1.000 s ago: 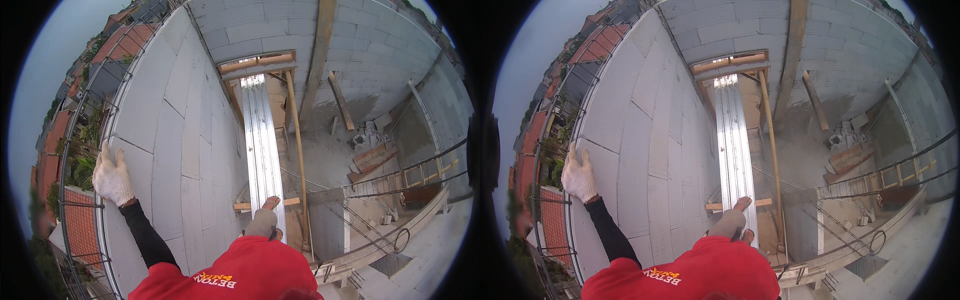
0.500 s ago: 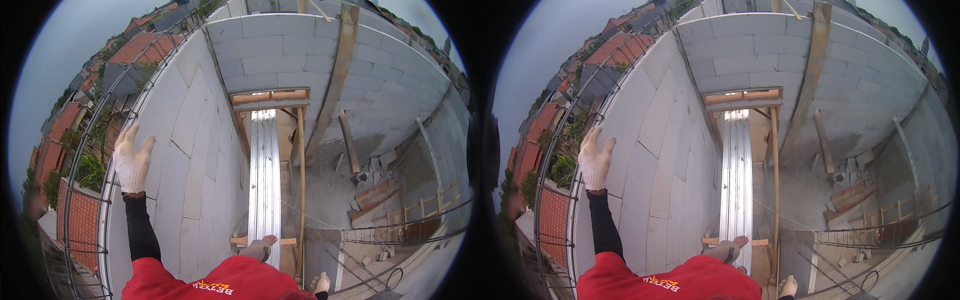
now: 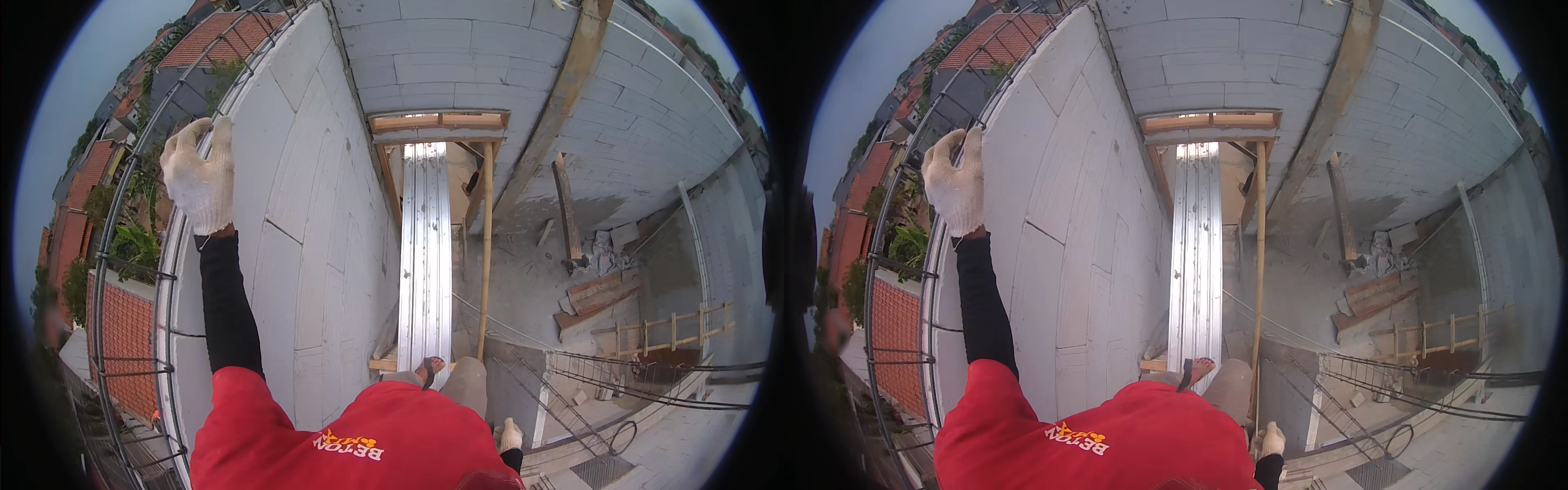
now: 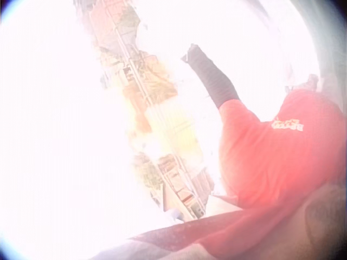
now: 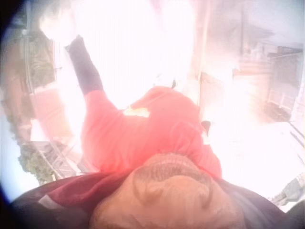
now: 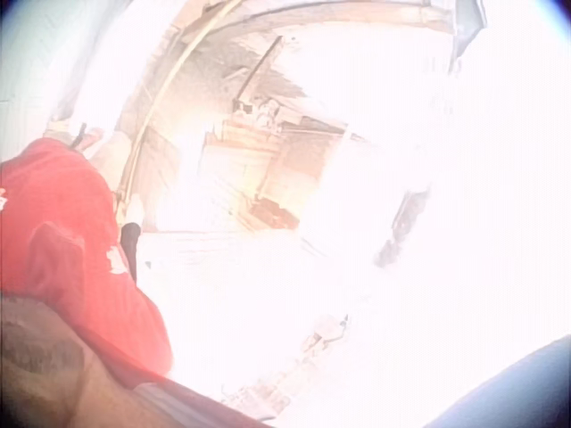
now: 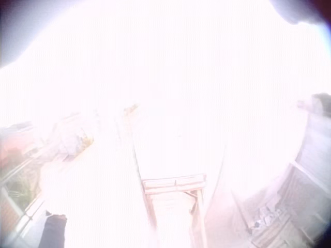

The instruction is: The person walks along a narrow wooden plank on scaffolding and picks up a large white concrete block. They position the block against a metal railing and secure it by tying a wire around the block and the railing structure.

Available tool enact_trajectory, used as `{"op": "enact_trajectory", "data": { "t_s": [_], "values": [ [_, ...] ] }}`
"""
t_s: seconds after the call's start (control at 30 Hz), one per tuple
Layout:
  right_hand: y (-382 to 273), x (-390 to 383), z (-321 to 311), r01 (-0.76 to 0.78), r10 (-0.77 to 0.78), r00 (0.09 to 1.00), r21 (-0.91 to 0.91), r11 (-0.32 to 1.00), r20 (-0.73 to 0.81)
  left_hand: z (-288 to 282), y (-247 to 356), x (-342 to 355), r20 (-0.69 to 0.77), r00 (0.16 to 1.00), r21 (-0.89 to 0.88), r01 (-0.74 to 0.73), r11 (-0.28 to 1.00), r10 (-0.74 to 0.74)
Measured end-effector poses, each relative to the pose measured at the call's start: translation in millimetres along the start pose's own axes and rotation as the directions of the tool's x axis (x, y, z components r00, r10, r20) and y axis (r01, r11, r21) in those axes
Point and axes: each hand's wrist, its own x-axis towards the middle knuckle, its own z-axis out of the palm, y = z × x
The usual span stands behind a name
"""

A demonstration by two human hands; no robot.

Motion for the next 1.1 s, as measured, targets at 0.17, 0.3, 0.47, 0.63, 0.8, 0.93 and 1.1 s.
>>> {"op": "enact_trajectory", "data": {
  "t_s": [0.17, 0.3, 0.47, 0.63, 0.8, 0.93, 1.1],
  "values": [
    [38, 8, 0, 0.209, -0.196, 0.978, -0.461, 0.863, 0.076, 23, -29, -30, -0.318, 0.909, -0.124, 0.241, 0.963, -0.269],
    [76, 58, -9, -0.043, 0.040, 0.999, -0.312, 0.949, -0.017, 28, -49, -4, -0.166, 0.861, -0.497, 0.348, 0.795, -0.481],
    [14, 87, 18, -0.051, 0.042, 0.998, -0.173, 0.984, -0.053, 39, -70, 34, -0.029, 0.853, -0.718, 0.345, 0.604, -0.521],
    [-173, 41, 98, -0.017, 0.009, 0.998, -0.129, 0.992, -0.067, 34, -71, 21, -0.062, 0.786, -0.634, 0.445, 0.633, -0.615],
    [-307, 85, 141, 0.124, -0.112, 0.992, -0.293, 0.948, 0.059, 17, -106, 14, 0.003, 0.799, -0.703, 0.429, 0.567, -0.601],
    [-442, 124, 183, 0.372, -0.308, 0.928, -0.486, 0.791, 0.210, 20, -97, 9, -0.081, 0.759, -0.679, 0.433, 0.593, -0.646],
    [-611, 77, 324, 0.630, -0.548, 0.777, -0.390, 0.671, 0.311, 12, -111, 0, -0.117, 0.819, -0.656, 0.361, 0.663, -0.562]
  ]
}}
